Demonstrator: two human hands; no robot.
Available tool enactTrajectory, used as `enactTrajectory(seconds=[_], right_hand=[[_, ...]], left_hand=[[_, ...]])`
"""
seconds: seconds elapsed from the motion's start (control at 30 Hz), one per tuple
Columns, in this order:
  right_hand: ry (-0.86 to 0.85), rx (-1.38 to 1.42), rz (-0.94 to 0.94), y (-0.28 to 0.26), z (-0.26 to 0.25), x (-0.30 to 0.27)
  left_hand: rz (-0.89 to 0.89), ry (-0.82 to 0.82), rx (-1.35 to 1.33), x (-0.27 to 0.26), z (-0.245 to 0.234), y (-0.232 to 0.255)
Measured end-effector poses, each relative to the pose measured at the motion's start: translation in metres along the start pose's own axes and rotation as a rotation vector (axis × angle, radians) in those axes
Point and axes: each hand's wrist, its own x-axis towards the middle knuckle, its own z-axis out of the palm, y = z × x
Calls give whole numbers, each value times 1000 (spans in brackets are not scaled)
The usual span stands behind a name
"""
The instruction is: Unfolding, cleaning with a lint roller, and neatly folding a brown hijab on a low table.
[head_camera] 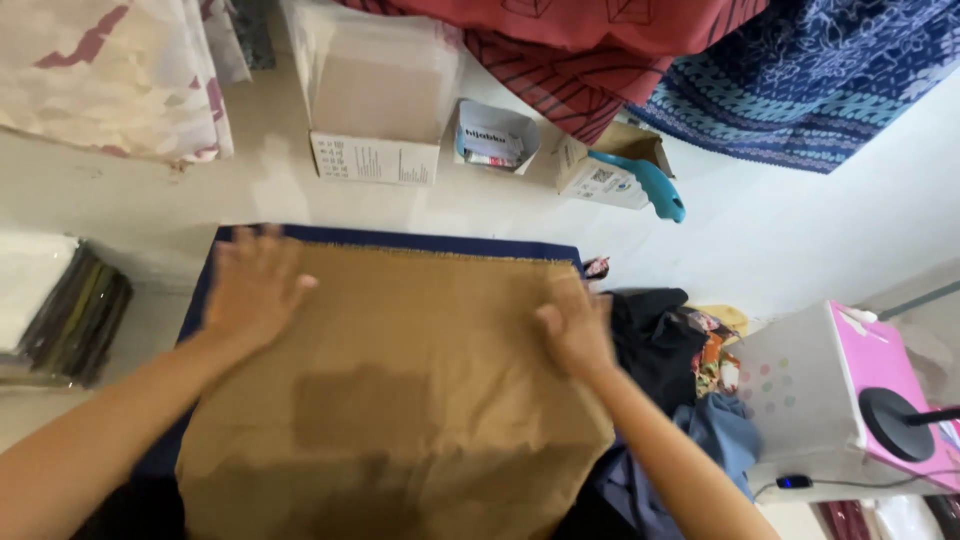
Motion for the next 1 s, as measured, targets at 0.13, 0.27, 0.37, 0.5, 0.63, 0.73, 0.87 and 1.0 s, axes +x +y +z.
enactTrajectory(seconds=[0.13,0.27,0.37,0.5,0.63,0.73,0.87,1.0], right_hand=[[-410,124,-245,-97,-83,-33],[-375,118,-313,-59,-95,-63],[-162,-81,-220,23,-79,-91],[-392,-417,-235,152,-54,-132],[-703,371,533,118,-163,-82],[-1024,823,833,55,-217,-71],[-1207,877,834,25,-187,-114],[-1083,1071,948,29,-181,-139]], left_hand=[[75,-240,-277,-61,-36,64],[494,-517,-134,-95,-37,26],[381,-173,81,-113,37,-43],[425,11,344,-116,9,-116],[-207,-558,-64,-113,-65,-125],[-416,-719,-444,-124,-123,-97],[-457,-1053,-704,-157,-124,-79],[-349,-1185,-553,-182,-86,-96]])
